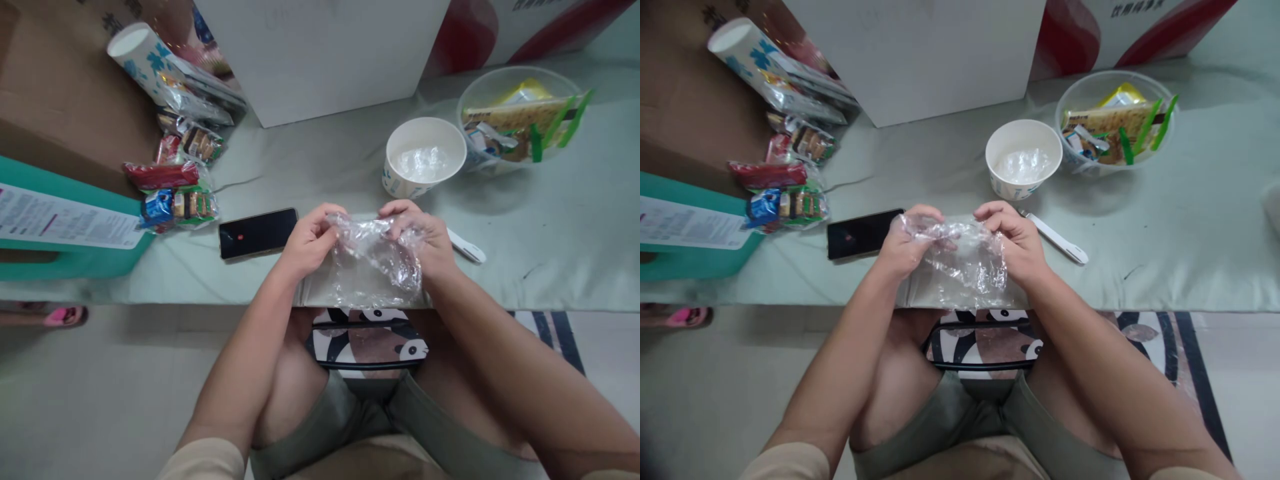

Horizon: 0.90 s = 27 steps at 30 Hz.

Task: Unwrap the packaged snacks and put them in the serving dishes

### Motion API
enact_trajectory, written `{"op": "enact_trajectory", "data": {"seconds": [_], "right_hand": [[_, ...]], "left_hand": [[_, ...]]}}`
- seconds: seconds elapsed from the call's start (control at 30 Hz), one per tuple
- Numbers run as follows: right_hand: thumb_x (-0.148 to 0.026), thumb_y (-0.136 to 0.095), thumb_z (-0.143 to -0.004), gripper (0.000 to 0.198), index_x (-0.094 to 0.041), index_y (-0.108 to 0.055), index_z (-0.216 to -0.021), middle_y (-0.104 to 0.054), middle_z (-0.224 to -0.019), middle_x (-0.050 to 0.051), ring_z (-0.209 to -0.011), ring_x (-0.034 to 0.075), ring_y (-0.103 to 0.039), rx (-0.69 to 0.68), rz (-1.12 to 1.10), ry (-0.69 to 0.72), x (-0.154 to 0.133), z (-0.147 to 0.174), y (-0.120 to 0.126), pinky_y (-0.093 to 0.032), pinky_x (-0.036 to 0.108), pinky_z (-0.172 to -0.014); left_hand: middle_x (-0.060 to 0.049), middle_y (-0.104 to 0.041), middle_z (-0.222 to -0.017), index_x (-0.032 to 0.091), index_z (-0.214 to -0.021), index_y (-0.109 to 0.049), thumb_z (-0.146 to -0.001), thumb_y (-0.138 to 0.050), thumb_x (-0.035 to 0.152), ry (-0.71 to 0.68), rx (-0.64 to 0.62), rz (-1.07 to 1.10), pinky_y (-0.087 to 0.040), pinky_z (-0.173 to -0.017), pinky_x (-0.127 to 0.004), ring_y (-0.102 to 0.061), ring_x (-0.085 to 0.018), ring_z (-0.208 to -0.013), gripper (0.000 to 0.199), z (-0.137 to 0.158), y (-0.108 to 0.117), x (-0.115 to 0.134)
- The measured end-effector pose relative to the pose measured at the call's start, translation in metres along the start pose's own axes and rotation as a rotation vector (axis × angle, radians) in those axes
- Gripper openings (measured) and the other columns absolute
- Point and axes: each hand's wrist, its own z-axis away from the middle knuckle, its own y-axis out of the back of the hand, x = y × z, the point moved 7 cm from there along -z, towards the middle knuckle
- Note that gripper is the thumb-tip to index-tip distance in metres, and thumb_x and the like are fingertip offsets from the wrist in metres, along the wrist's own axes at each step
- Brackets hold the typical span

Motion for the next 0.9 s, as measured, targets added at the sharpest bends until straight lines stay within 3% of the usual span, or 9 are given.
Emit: {"op": "enact_trajectory", "data": {"seconds": [0.17,0.27,0.37,0.47,0.6,0.67,0.73,0.9], "right_hand": [[-0.041,-0.068,-0.085,0.021,-0.027,-0.063,-0.099,-0.066,-0.120,0.008,-0.114,0.025,-0.063,0.070,0.011,-0.025,0.004,0.002,0.004,-0.056,0.042,-0.091],[-0.037,-0.070,-0.082,0.017,-0.024,-0.063,-0.089,-0.067,-0.118,0.008,-0.105,0.024,-0.065,0.037,-0.039,-0.085,0.010,0.002,-0.001,-0.057,0.037,-0.078],[-0.034,-0.066,-0.080,0.014,-0.022,-0.059,-0.078,-0.067,-0.118,0.008,-0.080,0.018,-0.065,0.039,-0.104,-0.191,0.022,0.001,-0.002,-0.054,0.033,-0.063],[-0.031,-0.064,-0.079,0.011,-0.023,-0.060,-0.087,-0.066,-0.122,0.007,-0.069,0.014,-0.060,0.080,-0.133,-0.279,0.033,0.000,-0.001,-0.053,0.032,-0.060],[-0.032,-0.065,-0.082,0.030,-0.027,-0.061,-0.111,-0.064,-0.131,0.008,-0.086,0.020,-0.067,0.090,-0.049,-0.210,0.029,-0.001,0.000,-0.056,0.038,-0.072],[-0.031,-0.066,-0.082,0.019,-0.026,-0.062,-0.101,-0.063,-0.133,0.009,-0.110,0.026,-0.067,0.054,0.010,-0.126,0.023,-0.001,-0.002,-0.057,0.041,-0.082],[-0.031,-0.064,-0.085,0.009,-0.023,-0.060,-0.087,-0.063,-0.132,0.010,-0.120,0.028,-0.064,0.020,0.015,-0.097,0.021,0.000,-0.003,-0.057,0.043,-0.085],[-0.037,-0.056,-0.092,0.013,-0.024,-0.055,-0.089,-0.062,-0.135,0.008,-0.086,0.020,-0.072,-0.018,-0.078,-0.234,0.034,0.000,-0.004,-0.059,0.039,-0.070]], "left_hand": [[-0.002,-0.075,-0.083,0.022,-0.082,-0.066,-0.085,-0.072,0.039,-0.046,0.061,0.013,-0.059,-0.068,-0.030,-0.072,-0.016,-0.073,0.018,0.000,0.007,0.011],[-0.005,-0.078,-0.086,0.021,-0.079,-0.071,-0.085,-0.070,0.031,-0.045,0.040,-0.046,-0.059,-0.074,-0.031,-0.073,-0.017,-0.078,0.012,0.002,0.009,0.017],[-0.005,-0.080,-0.087,0.021,-0.081,-0.076,-0.085,-0.067,0.026,-0.090,-0.008,-0.182,-0.058,-0.077,-0.031,-0.074,-0.018,-0.084,0.011,0.004,0.009,0.018],[-0.005,-0.080,-0.091,0.021,-0.086,-0.078,-0.088,-0.063,0.026,-0.142,-0.031,-0.261,-0.057,-0.077,-0.029,-0.074,-0.017,-0.087,0.016,0.005,0.010,0.017],[-0.005,-0.080,-0.092,0.022,-0.091,-0.079,-0.088,-0.067,0.031,-0.187,0.027,-0.247,-0.056,-0.074,-0.028,-0.072,-0.016,-0.083,0.015,0.005,0.016,0.020],[-0.005,-0.080,-0.094,0.023,-0.091,-0.078,-0.087,-0.069,0.034,-0.177,0.034,-0.222,-0.055,-0.072,-0.027,-0.071,-0.016,-0.083,0.015,0.005,0.017,0.020],[-0.004,-0.078,-0.092,0.023,-0.096,-0.077,-0.087,-0.069,0.035,-0.169,0.015,-0.207,-0.052,-0.066,-0.026,-0.068,-0.014,-0.075,0.017,0.004,0.016,0.019],[0.000,-0.070,-0.083,0.024,-0.101,-0.075,-0.089,-0.066,0.030,-0.148,0.026,-0.197,-0.047,-0.057,-0.024,-0.059,-0.010,-0.060,0.017,0.005,0.015,0.014]]}}
